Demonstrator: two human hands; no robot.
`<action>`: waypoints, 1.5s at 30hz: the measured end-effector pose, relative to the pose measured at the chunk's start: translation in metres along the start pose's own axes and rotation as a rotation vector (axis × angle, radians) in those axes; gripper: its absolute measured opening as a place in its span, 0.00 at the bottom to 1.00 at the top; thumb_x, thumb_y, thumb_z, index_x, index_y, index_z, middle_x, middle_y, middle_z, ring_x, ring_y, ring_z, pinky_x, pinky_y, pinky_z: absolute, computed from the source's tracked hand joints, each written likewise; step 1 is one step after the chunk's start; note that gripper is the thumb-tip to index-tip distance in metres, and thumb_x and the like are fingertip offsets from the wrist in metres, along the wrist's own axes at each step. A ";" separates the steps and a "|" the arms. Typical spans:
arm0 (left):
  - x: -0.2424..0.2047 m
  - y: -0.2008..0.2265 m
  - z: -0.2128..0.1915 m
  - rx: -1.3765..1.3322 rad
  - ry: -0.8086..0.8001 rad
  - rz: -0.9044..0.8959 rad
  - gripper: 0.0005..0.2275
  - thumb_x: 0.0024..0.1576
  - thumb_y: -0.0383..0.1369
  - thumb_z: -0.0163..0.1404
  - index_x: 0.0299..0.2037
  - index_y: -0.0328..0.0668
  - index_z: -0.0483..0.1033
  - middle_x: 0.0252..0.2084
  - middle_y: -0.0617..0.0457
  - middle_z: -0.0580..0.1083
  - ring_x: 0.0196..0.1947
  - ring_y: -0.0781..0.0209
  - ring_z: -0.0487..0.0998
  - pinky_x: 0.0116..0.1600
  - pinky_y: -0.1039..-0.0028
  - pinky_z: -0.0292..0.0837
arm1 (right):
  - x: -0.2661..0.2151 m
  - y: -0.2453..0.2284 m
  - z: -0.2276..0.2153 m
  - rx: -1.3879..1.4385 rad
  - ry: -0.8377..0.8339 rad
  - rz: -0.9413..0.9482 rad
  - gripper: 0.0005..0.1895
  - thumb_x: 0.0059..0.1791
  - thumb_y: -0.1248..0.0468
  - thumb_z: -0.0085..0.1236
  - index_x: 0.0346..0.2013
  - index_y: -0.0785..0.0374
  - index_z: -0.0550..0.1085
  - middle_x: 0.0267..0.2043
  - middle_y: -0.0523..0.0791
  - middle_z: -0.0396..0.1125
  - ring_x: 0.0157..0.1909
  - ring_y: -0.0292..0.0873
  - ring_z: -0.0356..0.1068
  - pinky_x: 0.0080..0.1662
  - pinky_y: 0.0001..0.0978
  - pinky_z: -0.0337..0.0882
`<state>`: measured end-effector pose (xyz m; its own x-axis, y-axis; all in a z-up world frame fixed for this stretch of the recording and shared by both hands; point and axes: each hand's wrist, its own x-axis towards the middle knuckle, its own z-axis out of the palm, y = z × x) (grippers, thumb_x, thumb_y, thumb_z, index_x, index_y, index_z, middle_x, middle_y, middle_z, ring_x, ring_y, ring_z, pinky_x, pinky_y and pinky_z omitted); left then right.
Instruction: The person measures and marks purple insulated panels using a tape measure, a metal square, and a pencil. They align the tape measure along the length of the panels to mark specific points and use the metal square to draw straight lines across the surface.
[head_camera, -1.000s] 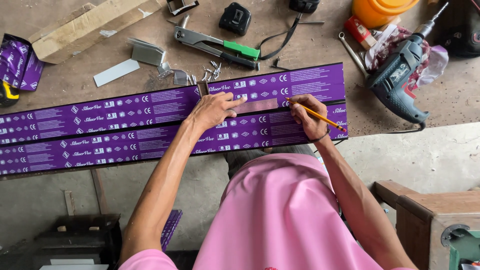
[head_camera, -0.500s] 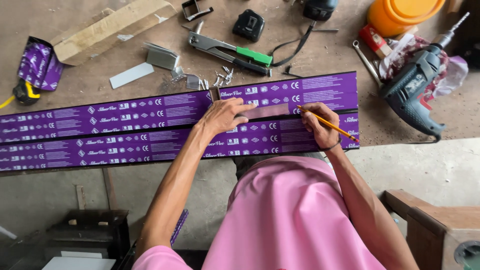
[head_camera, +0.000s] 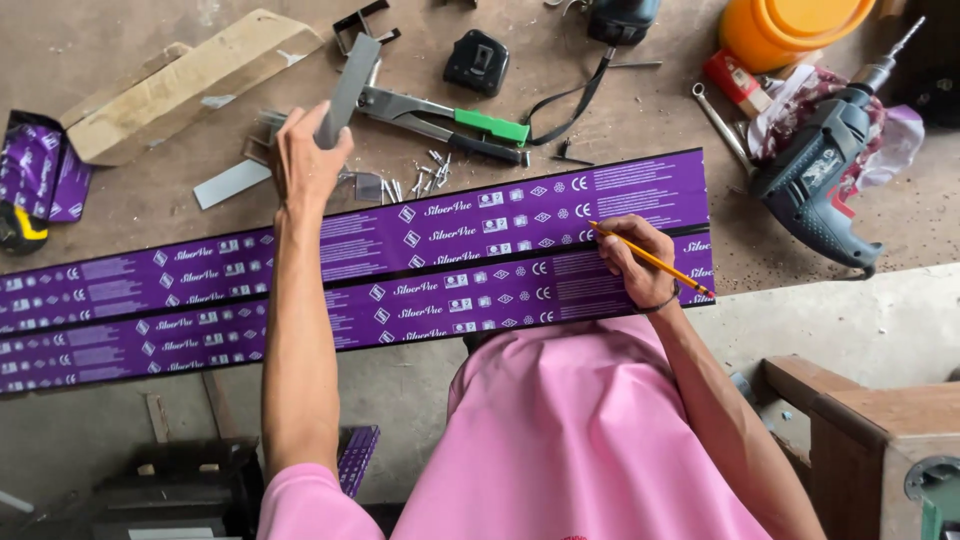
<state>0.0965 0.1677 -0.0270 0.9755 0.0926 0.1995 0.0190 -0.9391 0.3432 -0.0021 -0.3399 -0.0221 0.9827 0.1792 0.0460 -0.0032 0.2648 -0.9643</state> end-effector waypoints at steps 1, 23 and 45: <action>0.003 0.000 0.001 -0.006 -0.006 0.006 0.17 0.56 0.42 0.62 0.54 0.49 0.82 0.37 0.50 0.75 0.39 0.52 0.81 0.43 0.64 0.77 | 0.001 0.001 -0.001 -0.005 0.009 0.002 0.06 0.54 0.77 0.50 0.44 0.81 0.72 0.30 0.57 0.65 0.20 0.39 0.61 0.24 0.29 0.65; -0.029 0.102 0.028 -0.139 -0.123 0.244 0.20 0.53 0.37 0.61 0.56 0.48 0.80 0.37 0.49 0.74 0.40 0.48 0.76 0.47 0.59 0.74 | -0.044 -0.043 -0.030 -0.173 0.330 -0.078 0.19 0.61 0.65 0.37 0.55 0.81 0.68 0.44 0.59 0.61 0.37 0.46 0.66 0.31 0.31 0.69; 0.098 0.219 0.064 -0.308 -0.287 -0.139 0.35 0.45 0.44 0.70 0.60 0.45 0.66 0.54 0.37 0.71 0.53 0.42 0.75 0.51 0.51 0.78 | -0.100 -0.114 -0.046 -0.352 0.379 -0.061 0.19 0.58 0.69 0.33 0.63 0.72 0.63 0.57 0.58 0.69 0.63 0.57 0.70 0.67 0.48 0.71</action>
<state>0.2106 -0.0495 0.0093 0.9905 0.0743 -0.1158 0.1302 -0.7777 0.6150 -0.0913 -0.4316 0.0717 0.9774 -0.1994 0.0702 0.0547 -0.0824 -0.9951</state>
